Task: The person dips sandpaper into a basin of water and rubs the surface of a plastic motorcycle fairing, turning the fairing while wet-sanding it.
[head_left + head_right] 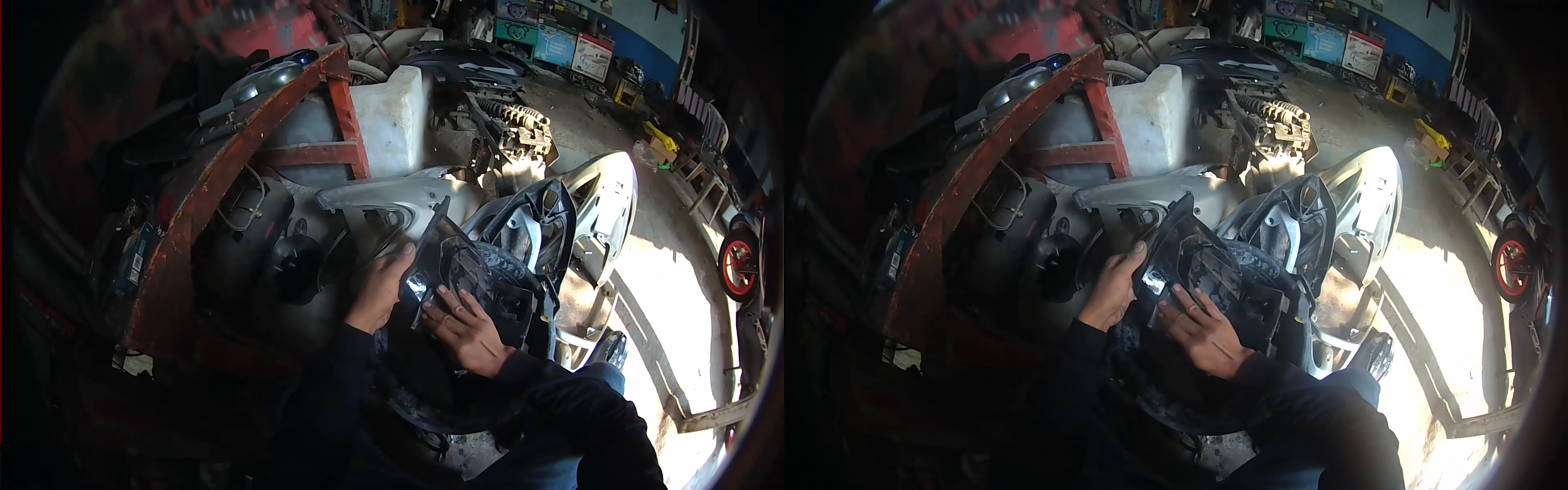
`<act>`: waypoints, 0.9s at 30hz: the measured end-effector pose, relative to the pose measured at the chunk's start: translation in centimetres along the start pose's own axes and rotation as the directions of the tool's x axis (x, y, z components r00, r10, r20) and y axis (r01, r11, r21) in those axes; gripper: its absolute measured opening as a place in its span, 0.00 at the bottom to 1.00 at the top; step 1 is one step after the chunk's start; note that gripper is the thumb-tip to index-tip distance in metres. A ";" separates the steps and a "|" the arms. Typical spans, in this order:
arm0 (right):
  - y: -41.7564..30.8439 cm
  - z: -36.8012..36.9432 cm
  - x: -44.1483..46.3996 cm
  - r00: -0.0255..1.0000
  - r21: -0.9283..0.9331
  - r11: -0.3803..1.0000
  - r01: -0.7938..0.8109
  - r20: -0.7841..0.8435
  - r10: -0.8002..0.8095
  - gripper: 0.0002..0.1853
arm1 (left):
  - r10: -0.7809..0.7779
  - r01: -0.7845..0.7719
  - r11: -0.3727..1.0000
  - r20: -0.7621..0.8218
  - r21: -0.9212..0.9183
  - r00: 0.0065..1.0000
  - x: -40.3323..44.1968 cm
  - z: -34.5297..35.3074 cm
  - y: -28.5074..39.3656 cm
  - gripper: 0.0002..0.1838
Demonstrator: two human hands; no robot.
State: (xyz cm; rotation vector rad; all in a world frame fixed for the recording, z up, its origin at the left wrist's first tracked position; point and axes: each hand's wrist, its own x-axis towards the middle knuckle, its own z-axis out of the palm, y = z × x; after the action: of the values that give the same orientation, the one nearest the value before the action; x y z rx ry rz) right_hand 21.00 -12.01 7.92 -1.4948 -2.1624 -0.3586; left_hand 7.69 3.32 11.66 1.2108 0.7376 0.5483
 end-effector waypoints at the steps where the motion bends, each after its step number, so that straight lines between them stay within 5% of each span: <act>1: 0.0 -0.2 -0.1 1.000 0.005 1.000 -0.001 0.013 0.001 0.21 | 0.066 -0.066 0.998 0.011 -0.018 0.998 0.2 0.1 -0.6 0.21; 3: 0.6 0.0 1.3 1.000 -0.017 1.000 0.012 -0.014 -0.012 0.21 | 0.204 -0.203 0.978 0.025 -0.055 0.979 0.4 0.7 -0.9 0.21; 9: 4.5 -0.9 1.6 0.988 0.153 0.988 0.016 -0.155 0.007 0.23 | 0.156 -0.158 0.973 0.028 0.166 0.987 -0.9 -0.6 -0.4 0.23; 11: 6.5 -0.8 2.6 0.961 0.155 0.983 -0.100 -0.241 0.136 0.25 | 0.159 -0.171 0.978 0.099 0.123 0.982 -0.8 -0.7 -0.7 0.24; 15: 1.8 1.2 1.0 0.989 0.243 0.964 0.109 -0.121 -0.081 0.24 | 0.191 -0.183 0.966 -0.024 0.185 0.981 -0.2 -0.3 -1.6 0.26; 19: 5.2 2.0 3.1 0.923 0.260 0.952 -0.164 -0.301 0.241 0.23 | 0.226 -0.216 0.967 -0.065 0.133 0.972 0.3 -0.9 -3.2 0.26; 23: 2.4 1.3 3.0 0.983 0.264 0.960 0.094 -0.177 -0.048 0.21 | 0.160 -0.162 0.987 -0.100 -0.003 0.982 -0.6 0.0 -1.7 0.27; 26: 6.5 2.8 3.9 0.876 0.281 0.923 -0.263 -0.331 0.350 0.20 | 0.127 -0.115 0.984 -0.080 0.139 0.989 -0.3 -1.2 -2.3 0.27; 27: 5.4 2.6 3.9 0.877 0.281 0.924 -0.260 -0.331 0.348 0.20 | 0.129 -0.117 0.983 -0.082 0.138 0.988 -0.2 -1.2 -2.6 0.27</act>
State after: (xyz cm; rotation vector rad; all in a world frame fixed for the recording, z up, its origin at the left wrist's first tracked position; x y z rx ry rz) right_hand 24.22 -5.64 7.46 -1.4671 -1.5785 -0.2493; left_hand 6.64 3.25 9.00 1.3693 0.7896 0.6681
